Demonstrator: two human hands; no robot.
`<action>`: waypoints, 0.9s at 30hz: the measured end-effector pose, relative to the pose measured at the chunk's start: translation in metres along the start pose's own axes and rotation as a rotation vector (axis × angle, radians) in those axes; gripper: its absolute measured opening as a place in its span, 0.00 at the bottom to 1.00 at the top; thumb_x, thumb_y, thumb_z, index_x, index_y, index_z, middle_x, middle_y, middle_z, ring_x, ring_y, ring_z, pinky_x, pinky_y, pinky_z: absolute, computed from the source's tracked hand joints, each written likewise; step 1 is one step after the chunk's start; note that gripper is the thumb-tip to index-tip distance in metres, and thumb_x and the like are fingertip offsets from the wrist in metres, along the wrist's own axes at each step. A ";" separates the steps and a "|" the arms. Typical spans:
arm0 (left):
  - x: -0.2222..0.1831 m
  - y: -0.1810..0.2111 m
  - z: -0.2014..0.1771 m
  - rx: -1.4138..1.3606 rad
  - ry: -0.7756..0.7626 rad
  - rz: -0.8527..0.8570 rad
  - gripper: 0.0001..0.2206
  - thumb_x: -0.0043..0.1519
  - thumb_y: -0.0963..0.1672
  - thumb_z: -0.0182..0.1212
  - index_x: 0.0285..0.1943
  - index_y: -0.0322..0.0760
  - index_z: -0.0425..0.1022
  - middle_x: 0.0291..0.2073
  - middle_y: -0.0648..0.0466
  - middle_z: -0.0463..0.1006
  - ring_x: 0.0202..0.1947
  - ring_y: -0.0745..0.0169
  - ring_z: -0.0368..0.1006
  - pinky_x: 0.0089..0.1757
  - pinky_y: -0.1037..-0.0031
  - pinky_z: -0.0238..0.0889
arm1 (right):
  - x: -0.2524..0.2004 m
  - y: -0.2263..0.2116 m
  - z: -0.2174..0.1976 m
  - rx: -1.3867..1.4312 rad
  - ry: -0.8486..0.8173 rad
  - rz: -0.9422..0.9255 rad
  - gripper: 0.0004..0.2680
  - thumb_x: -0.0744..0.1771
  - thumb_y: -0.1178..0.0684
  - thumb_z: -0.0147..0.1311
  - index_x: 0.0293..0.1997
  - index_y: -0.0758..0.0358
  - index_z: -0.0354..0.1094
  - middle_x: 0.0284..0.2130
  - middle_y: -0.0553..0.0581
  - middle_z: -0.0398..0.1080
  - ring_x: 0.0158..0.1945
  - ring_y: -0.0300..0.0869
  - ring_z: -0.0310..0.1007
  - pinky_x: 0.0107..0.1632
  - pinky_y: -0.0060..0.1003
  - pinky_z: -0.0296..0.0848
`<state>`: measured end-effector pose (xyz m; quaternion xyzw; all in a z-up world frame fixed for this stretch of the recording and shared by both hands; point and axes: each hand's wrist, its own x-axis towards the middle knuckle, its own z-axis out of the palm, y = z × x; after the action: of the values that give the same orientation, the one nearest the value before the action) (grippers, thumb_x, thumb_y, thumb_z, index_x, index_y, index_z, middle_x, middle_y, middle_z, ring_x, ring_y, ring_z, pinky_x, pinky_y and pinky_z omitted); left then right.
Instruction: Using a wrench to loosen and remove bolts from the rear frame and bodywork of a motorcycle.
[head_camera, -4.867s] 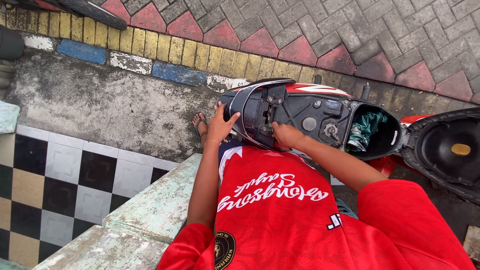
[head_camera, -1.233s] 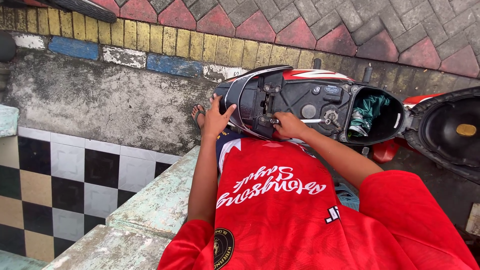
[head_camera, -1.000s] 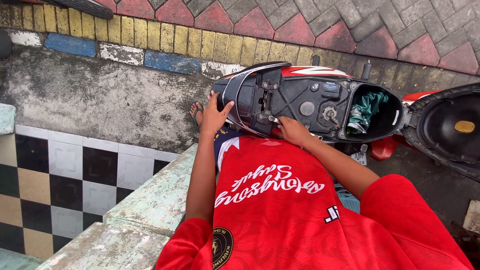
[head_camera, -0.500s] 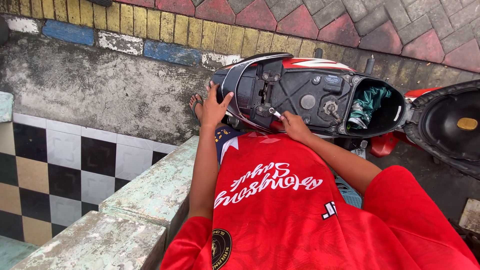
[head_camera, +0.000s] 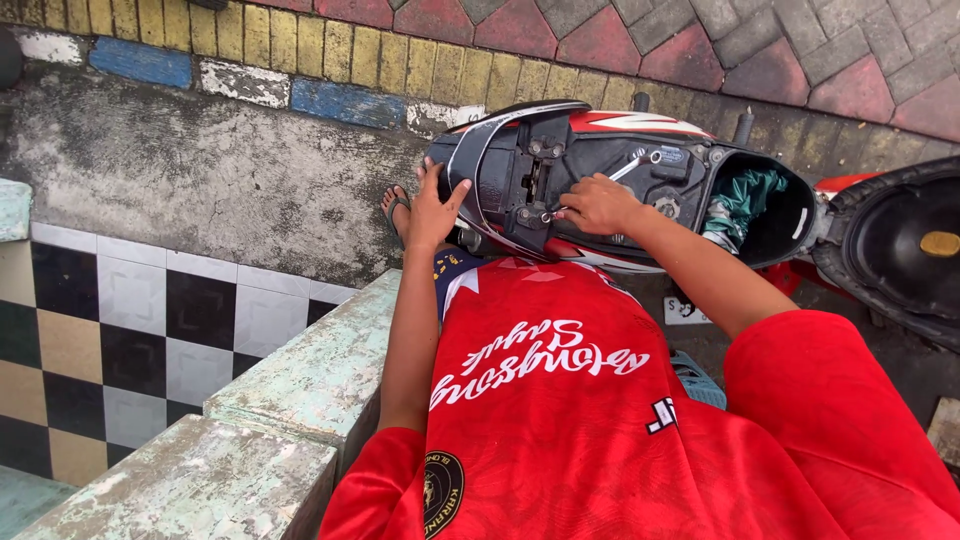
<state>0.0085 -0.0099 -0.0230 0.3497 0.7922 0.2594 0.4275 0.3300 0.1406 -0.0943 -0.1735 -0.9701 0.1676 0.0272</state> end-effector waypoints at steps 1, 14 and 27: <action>0.003 -0.005 0.002 -0.003 0.009 0.001 0.38 0.68 0.63 0.57 0.79 0.44 0.56 0.81 0.40 0.38 0.76 0.25 0.45 0.70 0.32 0.30 | 0.006 0.005 0.001 -0.003 0.002 -0.009 0.11 0.69 0.39 0.48 0.38 0.51 0.71 0.27 0.56 0.71 0.38 0.50 0.76 0.44 0.43 0.68; 0.005 -0.009 0.006 -0.002 -0.019 0.011 0.36 0.70 0.63 0.51 0.79 0.43 0.53 0.82 0.46 0.38 0.80 0.41 0.32 0.71 0.32 0.28 | 0.038 0.018 -0.001 -0.038 -0.324 -0.056 0.12 0.67 0.33 0.45 0.36 0.41 0.71 0.31 0.51 0.75 0.41 0.47 0.79 0.46 0.43 0.72; 0.003 0.000 0.001 0.039 -0.029 -0.016 0.36 0.69 0.63 0.51 0.79 0.45 0.54 0.82 0.48 0.39 0.81 0.44 0.33 0.71 0.33 0.30 | -0.023 -0.053 0.053 0.701 -0.277 0.789 0.16 0.72 0.40 0.40 0.45 0.58 0.74 0.40 0.68 0.78 0.49 0.63 0.77 0.54 0.57 0.75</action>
<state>0.0084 -0.0073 -0.0254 0.3555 0.7935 0.2356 0.4342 0.3283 0.0693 -0.1261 -0.4812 -0.7116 0.4999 -0.1097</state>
